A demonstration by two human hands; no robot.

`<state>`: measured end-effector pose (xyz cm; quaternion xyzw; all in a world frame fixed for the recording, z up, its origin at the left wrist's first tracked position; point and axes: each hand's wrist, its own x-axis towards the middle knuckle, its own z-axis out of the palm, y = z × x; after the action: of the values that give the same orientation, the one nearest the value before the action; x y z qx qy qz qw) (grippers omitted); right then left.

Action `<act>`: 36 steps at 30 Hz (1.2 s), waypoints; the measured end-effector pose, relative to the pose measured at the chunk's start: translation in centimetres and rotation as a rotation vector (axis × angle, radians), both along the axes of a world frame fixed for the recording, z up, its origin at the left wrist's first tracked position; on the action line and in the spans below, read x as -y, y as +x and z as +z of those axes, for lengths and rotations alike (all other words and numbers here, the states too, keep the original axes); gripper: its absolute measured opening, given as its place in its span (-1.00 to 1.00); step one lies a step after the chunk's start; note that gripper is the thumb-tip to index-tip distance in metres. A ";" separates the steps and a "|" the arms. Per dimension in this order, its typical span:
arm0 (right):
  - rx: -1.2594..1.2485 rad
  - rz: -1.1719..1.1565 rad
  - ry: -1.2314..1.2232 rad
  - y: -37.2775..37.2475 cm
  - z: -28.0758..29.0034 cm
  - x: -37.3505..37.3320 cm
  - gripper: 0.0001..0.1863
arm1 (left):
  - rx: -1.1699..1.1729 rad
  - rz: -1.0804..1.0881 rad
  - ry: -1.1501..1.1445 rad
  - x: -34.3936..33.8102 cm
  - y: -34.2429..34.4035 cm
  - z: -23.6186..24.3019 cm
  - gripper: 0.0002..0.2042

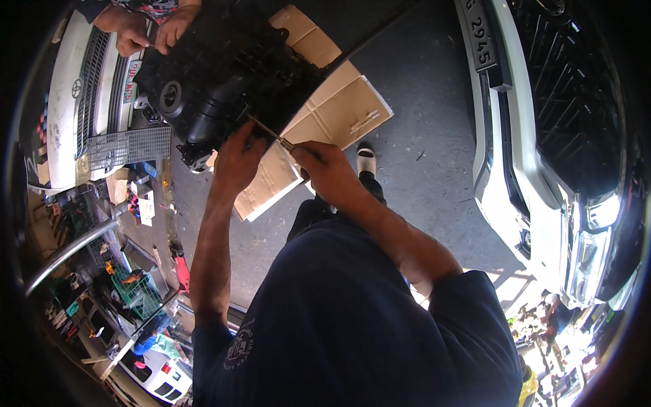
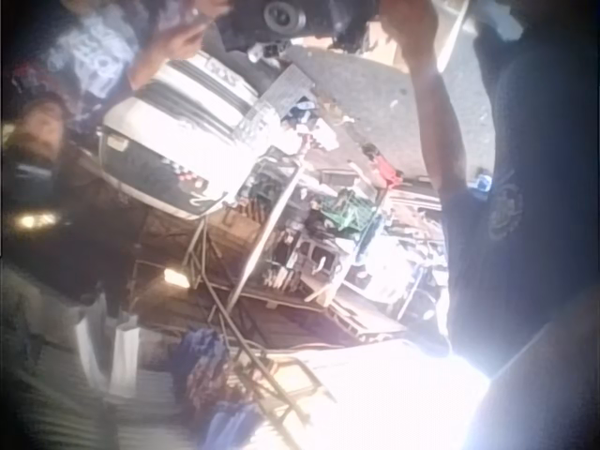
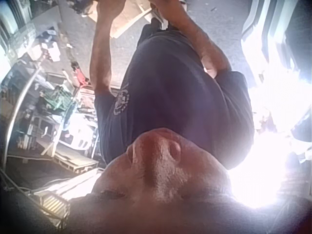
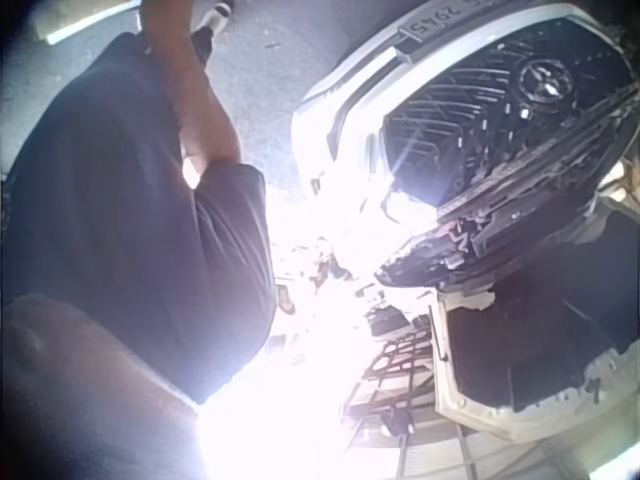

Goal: The person places cardboard on a drum, sets down a car part with a coworker, and disassembles the car part using screwdrivers.

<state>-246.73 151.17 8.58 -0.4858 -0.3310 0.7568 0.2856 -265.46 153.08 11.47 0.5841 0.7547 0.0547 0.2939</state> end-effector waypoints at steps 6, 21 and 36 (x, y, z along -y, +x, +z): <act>-0.046 -0.002 -0.097 0.2 0.0 0.1 -0.76 | -0.007 -0.002 -0.029 0.0 0.2 0.0 -0.54; -0.696 -0.055 -0.683 -0.1 -1.1 -0.3 -0.70 | -0.002 0.047 0.009 -0.3 0.1 -0.1 -0.60; 0.512 0.005 0.574 -2.0 0.7 0.7 -0.76 | 0.200 0.142 -0.066 -2.4 -1.1 -0.9 -0.69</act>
<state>-248.69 150.48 9.26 -0.5586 -0.5913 0.4884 0.3160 -266.57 155.46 10.53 0.5110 0.7623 0.1085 0.3821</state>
